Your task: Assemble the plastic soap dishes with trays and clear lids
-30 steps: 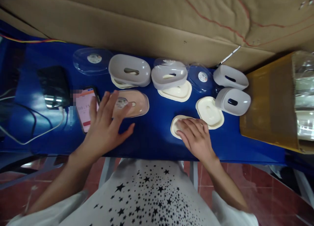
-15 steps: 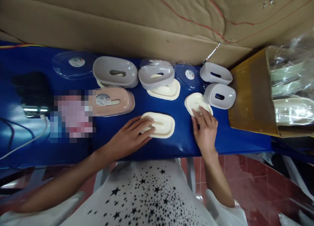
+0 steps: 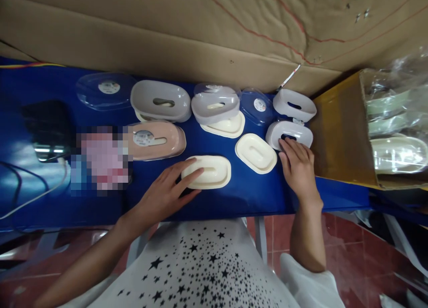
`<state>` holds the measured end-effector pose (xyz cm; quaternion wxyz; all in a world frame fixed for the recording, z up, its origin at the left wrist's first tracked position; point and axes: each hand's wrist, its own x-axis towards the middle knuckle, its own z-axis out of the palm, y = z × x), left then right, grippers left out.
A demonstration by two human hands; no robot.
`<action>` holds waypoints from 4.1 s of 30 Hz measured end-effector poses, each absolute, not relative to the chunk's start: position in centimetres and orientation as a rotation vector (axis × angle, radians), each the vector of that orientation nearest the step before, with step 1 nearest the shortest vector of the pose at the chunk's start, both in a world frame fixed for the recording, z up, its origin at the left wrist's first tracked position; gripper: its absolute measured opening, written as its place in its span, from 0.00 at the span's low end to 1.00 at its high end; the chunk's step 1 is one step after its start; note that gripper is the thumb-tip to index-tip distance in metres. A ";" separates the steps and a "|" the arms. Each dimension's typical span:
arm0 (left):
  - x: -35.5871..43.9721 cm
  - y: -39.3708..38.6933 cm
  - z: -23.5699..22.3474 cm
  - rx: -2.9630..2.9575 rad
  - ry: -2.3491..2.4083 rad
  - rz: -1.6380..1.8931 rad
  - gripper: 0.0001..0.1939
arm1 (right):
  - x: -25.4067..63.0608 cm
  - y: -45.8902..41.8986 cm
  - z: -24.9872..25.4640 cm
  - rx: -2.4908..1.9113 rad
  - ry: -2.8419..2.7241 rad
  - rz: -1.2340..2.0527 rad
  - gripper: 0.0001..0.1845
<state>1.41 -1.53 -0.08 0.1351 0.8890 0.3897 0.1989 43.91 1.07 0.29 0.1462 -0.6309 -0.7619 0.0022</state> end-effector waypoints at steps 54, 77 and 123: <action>1.7 -0.8 -1.7 2.102 1.293 0.716 0.60 | 31.5 14.1 2.0 -1.122 -2.321 0.076 0.24; 0.9 0.1 -1.0 2.104 1.186 0.648 0.58 | 30.4 -0.2 0.3 -0.973 -2.619 0.197 0.47; 2.3 -1.5 -1.3 2.373 1.603 0.884 0.36 | 30.3 4.0 1.3 -1.099 -2.507 0.516 0.44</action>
